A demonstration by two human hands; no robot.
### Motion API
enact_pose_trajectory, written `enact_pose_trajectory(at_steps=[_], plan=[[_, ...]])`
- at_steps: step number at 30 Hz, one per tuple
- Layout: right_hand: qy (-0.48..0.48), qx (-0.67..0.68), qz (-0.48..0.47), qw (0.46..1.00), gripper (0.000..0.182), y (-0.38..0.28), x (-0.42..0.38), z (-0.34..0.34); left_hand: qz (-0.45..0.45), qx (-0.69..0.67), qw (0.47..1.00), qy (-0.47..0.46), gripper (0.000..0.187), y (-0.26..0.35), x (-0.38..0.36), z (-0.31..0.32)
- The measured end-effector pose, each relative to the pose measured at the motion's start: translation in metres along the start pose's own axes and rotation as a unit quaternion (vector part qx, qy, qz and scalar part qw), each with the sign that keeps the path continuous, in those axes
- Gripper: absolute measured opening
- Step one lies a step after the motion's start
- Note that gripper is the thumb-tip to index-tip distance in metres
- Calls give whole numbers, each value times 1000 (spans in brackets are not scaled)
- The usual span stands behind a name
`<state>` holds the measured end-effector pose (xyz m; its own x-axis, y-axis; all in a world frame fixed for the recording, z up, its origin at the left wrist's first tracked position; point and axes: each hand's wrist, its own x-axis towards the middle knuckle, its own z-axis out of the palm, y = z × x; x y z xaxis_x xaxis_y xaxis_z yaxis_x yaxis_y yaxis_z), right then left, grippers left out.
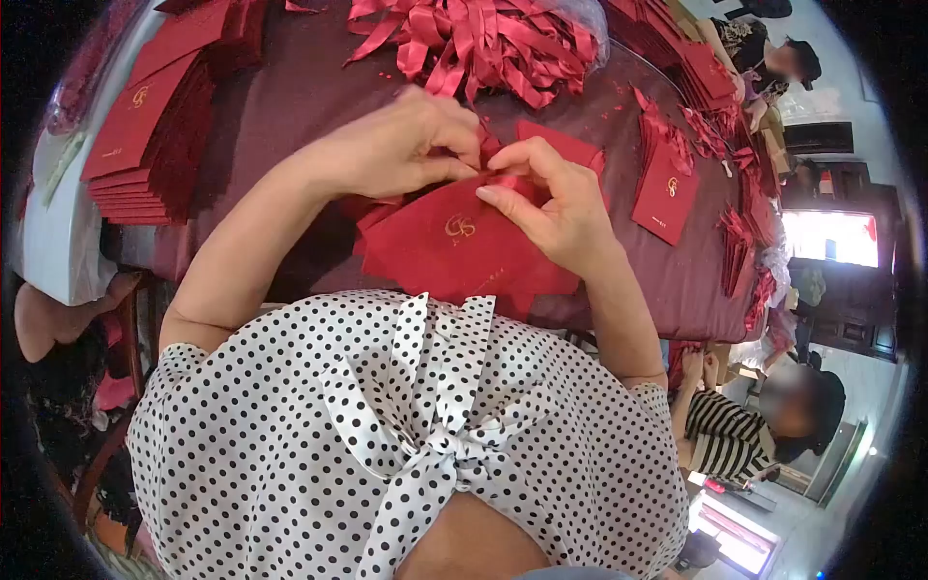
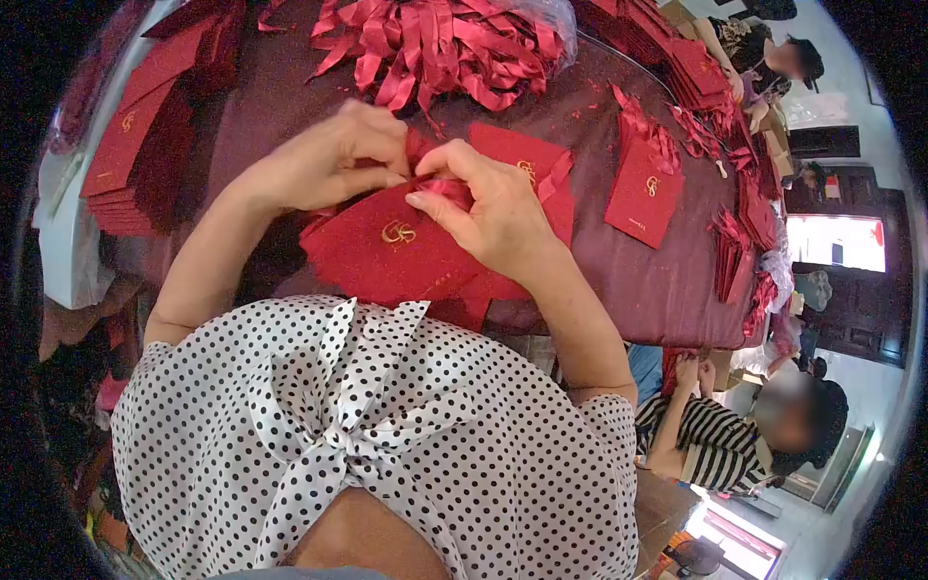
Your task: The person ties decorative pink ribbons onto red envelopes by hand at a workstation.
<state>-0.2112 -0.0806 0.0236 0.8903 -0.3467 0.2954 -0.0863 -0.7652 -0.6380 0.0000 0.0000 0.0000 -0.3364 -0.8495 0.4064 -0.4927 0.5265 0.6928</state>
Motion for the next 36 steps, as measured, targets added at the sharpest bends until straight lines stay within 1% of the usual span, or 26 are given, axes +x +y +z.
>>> enact_pose_trajectory(at_steps=[1, 2, 3, 5, 7, 8, 10, 11, 12, 13, 15, 16, 18, 19, 21, 23, 25, 26, 28, 29, 31, 32, 33, 34, 35, 36], plan=[[-7, 17, 53, 998, 31, 0, -1, -2, 31, 66, 997, 18, 12, 0, -1, -9], [-13, 35, 107, 994, 31, 0, -2, -3, 10, 102, 993, 66, 14, -5, -5, -21], [-12, 46, 110, 993, 31, 1, -8, 1, -125, 15, 986, 110, 15, -4, -16, -32], [14, 20, 128, 991, 31, 12, -9, -4, -126, 46, 984, 114, 15, -26, -23, -45], [9, 0, 136, 991, 32, 11, -8, -6, -151, 166, 955, 192, 24, -18, -23, -33], [15, 3, 136, 991, 32, 12, -8, -5, -90, 220, 953, 191, 33, -10, -18, -29], [21, 7, 139, 990, 32, 15, -10, -3, -61, 123, 987, 86, 30, 25, -11, -24], [27, 4, 125, 992, 34, 18, -11, -3, -78, 124, 989, -3, 25, 32, -11, -19], [31, 0, 111, 993, 37, 20, -12, -3, -34, 121, 992, 18, 20, 26, -13, -5], [30, -1, 113, 993, 37, 17, -14, -5, -34, 118, 992, 19, 20, 21, -13, -1], [68, 7, 141, 988, 45, 6, -20, -14, -89, 2, 996, -18, 20, 14, -13, 0], [74, -29, 144, 986, 50, 3, -24, -25, -106, -21, 994, 8, 22, 13, -13, -1], [65, -54, 187, 979, 47, 6, -44, -53, -171, 16, 984, 39, 24, 4, -14, -4], [90, -75, 176, 977, 43, 3, -53, -65, -174, 34, 983, 42, 26, 3, -13, -5], [148, 6, 153, 977, 35, -8, -78, -82, -177, 29, 982, 57, 26, -2, -14, -3], [161, 111, -8, 981, 31, -8, -100, -97, -179, 24, 981, 64, 27, -5, -14, -1], [157, 346, -35, 925, 33, -18, -105, -90, -179, 31, 981, 71, 29, -6, -12, 2], [170, 385, -35, 907, 31, -25, -102, -86, -176, 31, 982, 66, 29, -6, -11, 4], [231, 180, -94, 952, 26, -28, -89, -76, -172, 37, 982, 72, 33, -4, -10, 6], [236, 163, -38, 957, 16, -42, -77, -70, -171, 39, 982, 69, 33, -1, -9, 6], [189, -22, -19, 982, 8, -50, -59, -58, -244, -132, 959, 56, 33, 3, -6, 7], [146, -33, -33, 988, 7, -47, -47, -47, -244, -130, 959, 56, 33, 2, -6, 8], [103, -44, -47, 993, 7, -42, -34, -36, -251, -199, 945, 62, 31, -1, -6, 11], [79, -16, -30, 996, 10, -37, -27, -21, -257, -268, 926, 68, 30, -3, -6, 13], [54, 12, -14, 998, 13, -29, -23, -7, -258, -267, 926, 68, 30, -4, -7, 14], [45, 62, 46, 996, 13, -20, -22, 1, -253, -340, 903, 68, 28, -3, -6, 16]])
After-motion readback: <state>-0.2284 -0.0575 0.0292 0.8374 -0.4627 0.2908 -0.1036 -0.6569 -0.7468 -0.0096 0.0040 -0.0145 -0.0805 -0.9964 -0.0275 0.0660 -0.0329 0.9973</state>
